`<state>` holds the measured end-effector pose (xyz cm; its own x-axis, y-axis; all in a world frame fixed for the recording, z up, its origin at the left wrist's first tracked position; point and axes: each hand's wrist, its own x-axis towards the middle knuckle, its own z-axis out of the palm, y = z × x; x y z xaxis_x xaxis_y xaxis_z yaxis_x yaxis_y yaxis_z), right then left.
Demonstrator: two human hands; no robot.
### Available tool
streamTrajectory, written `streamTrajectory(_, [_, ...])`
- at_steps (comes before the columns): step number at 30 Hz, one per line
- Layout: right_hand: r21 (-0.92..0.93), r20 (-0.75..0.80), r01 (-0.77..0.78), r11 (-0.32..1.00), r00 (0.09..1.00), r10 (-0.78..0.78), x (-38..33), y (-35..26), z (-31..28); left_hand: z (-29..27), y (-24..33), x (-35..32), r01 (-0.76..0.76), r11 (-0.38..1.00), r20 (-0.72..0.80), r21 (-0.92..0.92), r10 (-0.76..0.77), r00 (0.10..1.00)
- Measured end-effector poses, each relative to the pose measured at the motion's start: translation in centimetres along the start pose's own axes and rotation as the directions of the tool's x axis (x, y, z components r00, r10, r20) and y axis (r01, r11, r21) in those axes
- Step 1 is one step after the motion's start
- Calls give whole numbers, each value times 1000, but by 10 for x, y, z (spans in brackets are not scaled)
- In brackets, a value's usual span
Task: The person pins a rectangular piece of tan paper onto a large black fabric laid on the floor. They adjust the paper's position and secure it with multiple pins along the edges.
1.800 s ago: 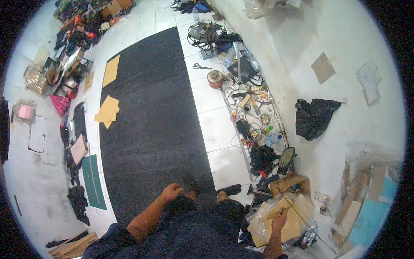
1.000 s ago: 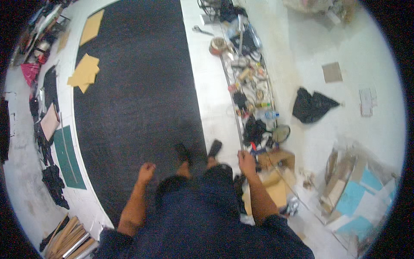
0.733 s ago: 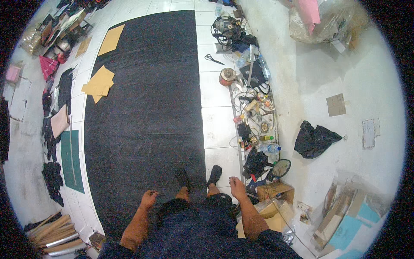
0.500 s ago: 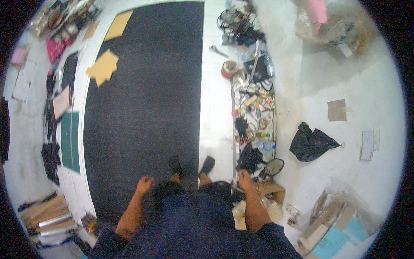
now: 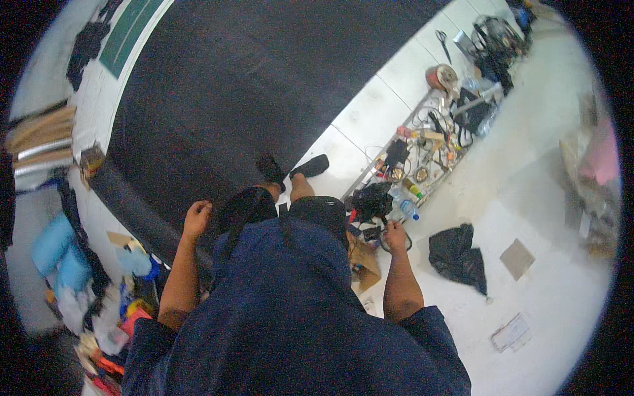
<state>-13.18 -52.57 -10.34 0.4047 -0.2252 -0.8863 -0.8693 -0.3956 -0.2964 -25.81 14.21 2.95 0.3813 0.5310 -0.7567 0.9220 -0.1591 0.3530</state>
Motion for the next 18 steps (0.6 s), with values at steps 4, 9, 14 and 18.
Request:
streamTrajectory(4, [-296,102,91,951,993,-63,5,-48,6,11,-75,-38,123,975,-106,-185,-144,984])
streamTrajectory(9, [-318,108,111,941,991,-81,14,-88,8,58,-134,-76,223,867,-37,-446,-267,963])
streamTrajectory(14, [-298,101,183,937,982,-159,-13,-134,29,73,-166,-81,271,889,34,-370,-278,960])
streamTrajectory(18, [-330,46,230,915,973,-228,-35,-119,48,57,-190,-58,121,889,-7,-442,-138,990])
